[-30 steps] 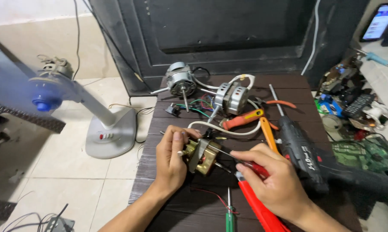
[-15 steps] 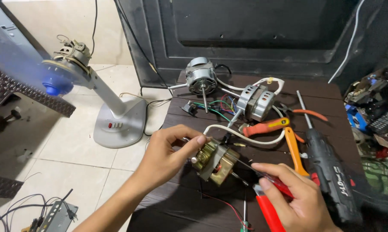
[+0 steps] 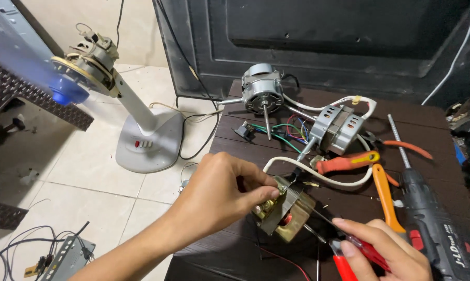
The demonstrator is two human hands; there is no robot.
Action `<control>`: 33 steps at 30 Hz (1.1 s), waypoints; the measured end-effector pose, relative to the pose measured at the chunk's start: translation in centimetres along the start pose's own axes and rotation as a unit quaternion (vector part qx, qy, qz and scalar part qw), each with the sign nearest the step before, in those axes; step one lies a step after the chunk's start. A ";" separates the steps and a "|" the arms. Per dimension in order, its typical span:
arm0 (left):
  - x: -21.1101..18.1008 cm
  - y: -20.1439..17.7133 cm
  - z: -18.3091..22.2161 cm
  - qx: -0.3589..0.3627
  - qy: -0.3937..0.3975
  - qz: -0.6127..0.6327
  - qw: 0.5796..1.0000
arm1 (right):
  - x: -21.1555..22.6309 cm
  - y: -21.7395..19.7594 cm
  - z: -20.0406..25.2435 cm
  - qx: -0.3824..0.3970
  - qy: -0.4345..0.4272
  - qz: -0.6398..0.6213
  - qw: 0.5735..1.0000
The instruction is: Wiring and assembling a transformer by stripping wires and making electrical connections using hand tools.
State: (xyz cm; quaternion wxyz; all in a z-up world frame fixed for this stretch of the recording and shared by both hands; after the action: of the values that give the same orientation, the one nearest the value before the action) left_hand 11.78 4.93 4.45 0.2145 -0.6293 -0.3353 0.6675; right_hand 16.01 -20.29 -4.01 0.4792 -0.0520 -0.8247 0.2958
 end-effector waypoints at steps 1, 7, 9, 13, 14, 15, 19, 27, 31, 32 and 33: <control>0.1 0.0 -0.1 0.001 -0.001 0.001 1.000 | -0.1 0.0 0.1 0.002 0.001 0.001 1.000; 0.3 0.6 -0.6 0.028 -0.009 0.006 1.000 | -2.2 0.1 1.0 0.019 0.060 0.038 0.997; 0.4 0.8 -0.7 0.047 -0.026 -0.001 0.999 | -2.6 0.1 1.2 0.021 0.068 0.048 0.996; 0.5 0.8 -0.6 0.055 -0.045 0.002 0.997 | -2.6 0.1 1.2 0.026 0.072 0.066 0.995; 0.5 0.9 -0.7 0.057 -0.044 0.009 0.997 | -2.6 0.1 1.2 0.027 0.072 0.060 0.995; 0.5 0.9 -0.7 0.059 -0.044 0.015 0.997 | -2.6 0.1 1.3 0.028 0.072 0.055 0.996; 0.7 1.1 -0.8 0.065 -0.056 0.014 0.996 | -2.8 0.3 1.3 0.038 0.090 0.065 0.993; 0.8 1.3 -1.0 0.075 -0.062 0.010 0.995 | -1.9 0.2 1.3 0.025 0.092 0.047 0.994; 0.7 1.3 -1.0 0.068 -0.048 -0.002 0.997 | -1.6 0.2 1.3 0.016 0.081 0.037 0.996; 0.7 1.3 -1.0 0.061 -0.046 0.006 0.997 | -1.4 0.2 1.3 0.011 0.075 0.029 0.997; 0.6 1.2 -1.0 0.053 -0.043 0.015 0.998 | -1.3 0.2 1.2 0.007 0.069 0.022 0.997</control>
State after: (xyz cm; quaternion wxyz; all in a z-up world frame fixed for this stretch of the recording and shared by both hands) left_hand 12.82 4.74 3.20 0.2224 -0.5927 -0.2988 0.7141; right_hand 15.63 -21.15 -5.54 0.5291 -0.0871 -0.7860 0.3076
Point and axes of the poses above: each hand's wrist, its own z-axis away from the middle knuckle, its own y-axis out of the palm, x = y × z, the point moved 10 cm from there along -z, towards the middle knuckle, and after that the axes turned 7 degrees about -z, right-handed, at the moved point
